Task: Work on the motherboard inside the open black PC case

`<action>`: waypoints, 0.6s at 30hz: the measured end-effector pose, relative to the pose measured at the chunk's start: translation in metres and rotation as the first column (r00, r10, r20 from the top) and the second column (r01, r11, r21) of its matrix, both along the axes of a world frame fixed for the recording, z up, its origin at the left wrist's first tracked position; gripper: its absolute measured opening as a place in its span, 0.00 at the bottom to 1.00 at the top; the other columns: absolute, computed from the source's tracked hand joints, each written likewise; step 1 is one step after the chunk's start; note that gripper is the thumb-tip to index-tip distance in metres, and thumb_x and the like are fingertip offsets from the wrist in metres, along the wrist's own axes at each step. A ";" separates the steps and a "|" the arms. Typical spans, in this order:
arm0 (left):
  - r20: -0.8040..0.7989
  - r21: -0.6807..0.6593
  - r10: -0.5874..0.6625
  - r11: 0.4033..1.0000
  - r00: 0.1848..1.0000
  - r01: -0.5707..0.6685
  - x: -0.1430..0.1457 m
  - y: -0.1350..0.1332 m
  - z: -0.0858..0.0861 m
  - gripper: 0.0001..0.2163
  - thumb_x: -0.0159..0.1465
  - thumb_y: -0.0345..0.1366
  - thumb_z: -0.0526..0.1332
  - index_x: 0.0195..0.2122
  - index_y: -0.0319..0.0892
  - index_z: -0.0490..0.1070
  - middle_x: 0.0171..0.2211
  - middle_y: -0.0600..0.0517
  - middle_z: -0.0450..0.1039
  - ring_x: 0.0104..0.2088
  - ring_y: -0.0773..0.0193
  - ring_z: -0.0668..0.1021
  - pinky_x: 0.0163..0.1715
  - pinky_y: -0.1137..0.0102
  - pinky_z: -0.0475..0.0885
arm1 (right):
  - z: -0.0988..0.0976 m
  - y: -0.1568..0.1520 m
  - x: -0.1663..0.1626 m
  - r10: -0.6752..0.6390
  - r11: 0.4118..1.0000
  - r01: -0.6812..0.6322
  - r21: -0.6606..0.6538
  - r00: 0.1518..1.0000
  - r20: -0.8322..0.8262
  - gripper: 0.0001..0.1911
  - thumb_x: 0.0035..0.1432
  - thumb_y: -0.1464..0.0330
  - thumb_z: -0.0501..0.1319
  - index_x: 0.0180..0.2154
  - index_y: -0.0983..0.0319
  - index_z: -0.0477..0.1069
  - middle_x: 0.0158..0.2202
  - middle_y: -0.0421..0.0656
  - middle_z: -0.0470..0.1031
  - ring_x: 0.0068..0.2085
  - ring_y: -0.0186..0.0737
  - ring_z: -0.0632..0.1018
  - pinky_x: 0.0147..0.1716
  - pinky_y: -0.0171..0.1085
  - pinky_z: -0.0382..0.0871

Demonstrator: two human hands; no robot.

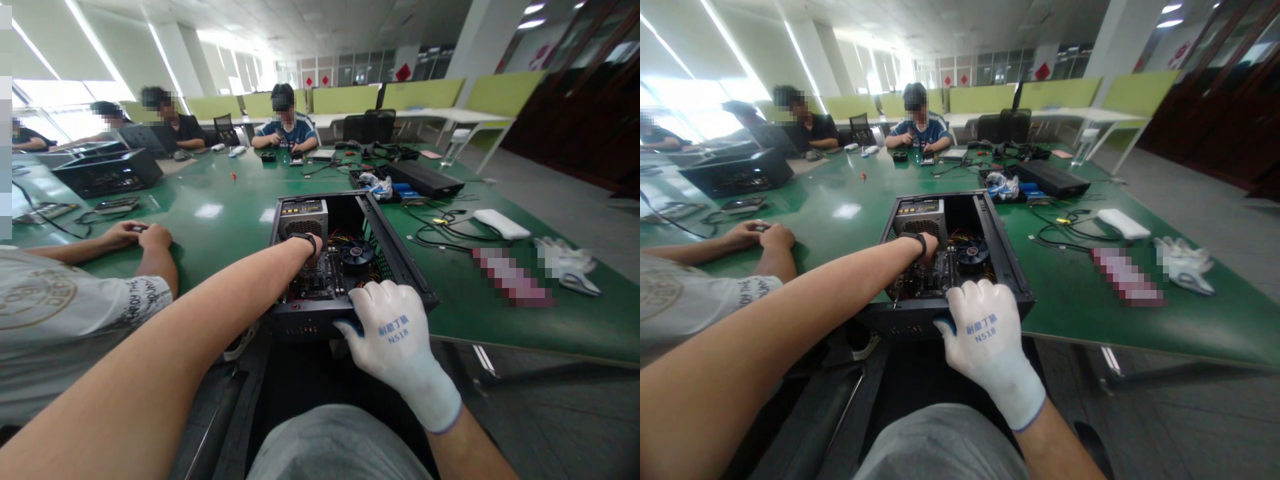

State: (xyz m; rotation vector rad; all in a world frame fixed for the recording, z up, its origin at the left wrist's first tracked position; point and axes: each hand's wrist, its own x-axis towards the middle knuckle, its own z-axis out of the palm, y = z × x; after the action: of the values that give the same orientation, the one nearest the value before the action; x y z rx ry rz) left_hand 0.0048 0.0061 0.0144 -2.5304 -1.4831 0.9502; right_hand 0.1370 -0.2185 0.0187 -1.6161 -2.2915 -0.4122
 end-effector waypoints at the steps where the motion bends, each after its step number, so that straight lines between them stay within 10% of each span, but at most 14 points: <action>1: 0.001 -0.003 0.005 1.000 1.000 -0.005 0.000 0.000 0.000 0.27 0.46 0.37 0.74 0.48 0.33 0.79 0.47 0.40 0.79 0.47 0.51 0.79 0.50 0.69 0.72 | 0.000 0.000 0.000 0.000 1.000 0.000 0.000 1.000 0.000 0.15 0.57 0.54 0.61 0.37 0.59 0.67 0.34 0.46 0.69 0.37 0.47 0.65 0.35 0.43 0.45; 18: 0.038 -0.010 0.028 1.000 0.999 -0.028 -0.001 0.005 -0.006 0.24 0.41 0.37 0.75 0.42 0.39 0.82 0.38 0.46 0.82 0.43 0.53 0.81 0.48 0.69 0.73 | 0.000 0.000 0.000 -0.003 1.000 0.003 0.005 1.000 -0.002 0.16 0.57 0.54 0.61 0.37 0.60 0.69 0.34 0.46 0.70 0.37 0.47 0.65 0.35 0.43 0.45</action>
State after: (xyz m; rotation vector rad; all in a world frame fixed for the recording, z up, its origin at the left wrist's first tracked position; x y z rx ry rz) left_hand 0.0035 0.0112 0.0082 -2.5546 -1.5317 0.9198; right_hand 0.1368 -0.2188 0.0183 -1.6171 -2.2853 -0.4170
